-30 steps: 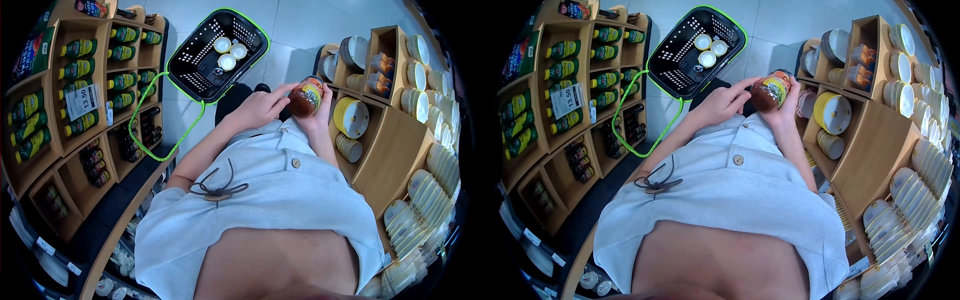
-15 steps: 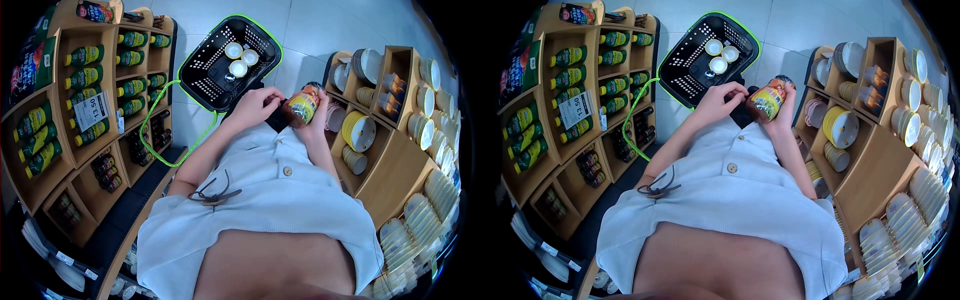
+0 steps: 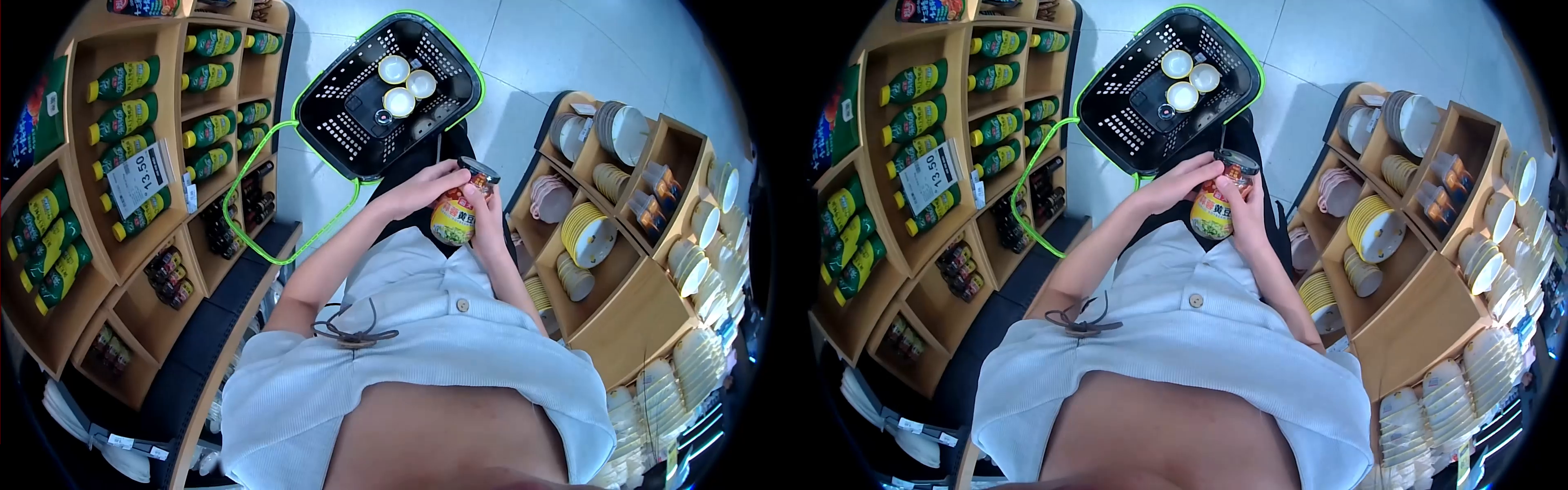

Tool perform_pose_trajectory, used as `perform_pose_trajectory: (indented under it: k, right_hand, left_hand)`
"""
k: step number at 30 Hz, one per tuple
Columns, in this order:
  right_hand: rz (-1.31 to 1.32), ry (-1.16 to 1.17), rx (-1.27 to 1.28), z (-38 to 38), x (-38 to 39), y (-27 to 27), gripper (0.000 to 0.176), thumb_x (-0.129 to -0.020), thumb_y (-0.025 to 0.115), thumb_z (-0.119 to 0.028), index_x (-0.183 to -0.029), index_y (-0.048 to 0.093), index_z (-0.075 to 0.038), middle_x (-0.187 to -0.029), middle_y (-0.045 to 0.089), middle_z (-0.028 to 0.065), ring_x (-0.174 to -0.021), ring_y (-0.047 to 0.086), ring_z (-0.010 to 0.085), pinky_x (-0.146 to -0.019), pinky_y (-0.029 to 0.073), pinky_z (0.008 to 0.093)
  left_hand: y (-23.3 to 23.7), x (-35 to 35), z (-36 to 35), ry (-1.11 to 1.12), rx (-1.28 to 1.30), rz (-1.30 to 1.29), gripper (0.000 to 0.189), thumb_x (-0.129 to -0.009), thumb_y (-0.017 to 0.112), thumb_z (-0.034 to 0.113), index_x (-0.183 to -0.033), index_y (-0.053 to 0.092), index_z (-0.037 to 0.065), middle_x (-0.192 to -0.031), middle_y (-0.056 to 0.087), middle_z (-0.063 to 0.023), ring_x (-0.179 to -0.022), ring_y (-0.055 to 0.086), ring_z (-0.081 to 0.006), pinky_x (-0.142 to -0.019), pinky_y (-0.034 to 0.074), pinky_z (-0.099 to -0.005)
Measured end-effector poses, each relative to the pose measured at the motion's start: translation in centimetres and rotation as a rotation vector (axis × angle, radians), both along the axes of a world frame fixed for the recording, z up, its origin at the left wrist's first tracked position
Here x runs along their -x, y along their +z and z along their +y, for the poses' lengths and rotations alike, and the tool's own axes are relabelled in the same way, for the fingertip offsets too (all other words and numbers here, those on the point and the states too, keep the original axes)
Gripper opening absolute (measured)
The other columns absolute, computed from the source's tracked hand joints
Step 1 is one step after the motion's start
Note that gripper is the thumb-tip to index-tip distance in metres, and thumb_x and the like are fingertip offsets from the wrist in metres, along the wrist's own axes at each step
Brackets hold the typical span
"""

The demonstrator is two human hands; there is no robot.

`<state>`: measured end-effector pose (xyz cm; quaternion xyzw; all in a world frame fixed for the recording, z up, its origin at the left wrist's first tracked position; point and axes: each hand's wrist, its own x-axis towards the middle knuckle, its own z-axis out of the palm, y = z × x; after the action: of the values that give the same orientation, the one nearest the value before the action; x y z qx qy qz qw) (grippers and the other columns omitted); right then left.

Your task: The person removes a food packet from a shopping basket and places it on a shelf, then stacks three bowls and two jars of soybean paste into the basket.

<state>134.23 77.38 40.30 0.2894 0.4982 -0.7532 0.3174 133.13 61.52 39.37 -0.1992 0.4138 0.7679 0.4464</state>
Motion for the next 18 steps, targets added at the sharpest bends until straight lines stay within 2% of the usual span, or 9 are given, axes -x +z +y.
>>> perform_pose_trajectory:
  k: [3,6,9,14,18]
  right_hand:
    - [0.170,0.169,-0.118,0.5,0.7,-0.9,0.044,-0.083,0.067,-0.017,-0.117,0.043,-0.003,-0.106,0.054,0.0065,-0.095,0.054,0.0124,-0.083,0.046,0.0270]
    - [0.250,0.268,-0.184,0.2,1.8,-0.6,0.046,-0.083,0.068,-0.018,-0.118,0.042,-0.004,-0.107,0.054,0.0067,-0.097,0.054,0.0125,-0.085,0.045,0.0272]
    - [0.186,0.327,-0.147,-0.2,3.2,-1.0,0.048,-0.083,0.069,-0.018,-0.119,0.041,-0.004,-0.108,0.054,0.0069,-0.099,0.053,0.0127,-0.087,0.044,0.0286]
    - [0.130,0.388,-0.037,-0.4,4.5,-4.0,0.046,-0.082,0.069,-0.015,-0.118,0.042,-0.006,-0.108,0.054,0.0072,-0.099,0.053,0.0132,-0.087,0.044,0.0300]
    - [0.034,0.410,0.040,-0.9,5.2,-5.5,0.043,-0.080,0.068,-0.006,-0.114,0.042,-0.006,-0.106,0.053,0.0049,-0.099,0.052,0.0117,-0.087,0.043,0.0283]
  left_hand:
    - [-0.6,-0.5,0.3,0.121,-0.076,0.003,0.045,-0.095,0.044,0.038,-0.127,0.044,0.007,-0.118,0.051,-0.0036,-0.108,0.048,-0.0106,-0.090,0.041,-0.0274]
    - [-1.8,-0.9,0.8,0.225,-0.086,0.185,0.043,-0.097,0.040,0.034,-0.128,0.041,0.004,-0.121,0.050,-0.0041,-0.111,0.046,-0.0105,-0.093,0.039,-0.0260]
    - [-2.6,-0.7,1.2,0.294,0.041,0.223,0.042,-0.099,0.036,0.031,-0.131,0.039,0.003,-0.123,0.049,-0.0051,-0.113,0.045,-0.0115,-0.096,0.036,-0.0264]
    - [-5.8,-1.4,1.3,0.404,0.073,0.308,0.043,-0.098,0.039,0.027,-0.132,0.036,0.002,-0.124,0.048,-0.0073,-0.114,0.044,-0.0126,-0.097,0.035,-0.0271]
    - [-7.4,-2.8,1.0,0.438,0.119,0.352,0.043,-0.096,0.040,0.022,-0.133,0.033,0.001,-0.120,0.048,-0.0099,-0.112,0.046,-0.0155,-0.097,0.036,-0.0290]
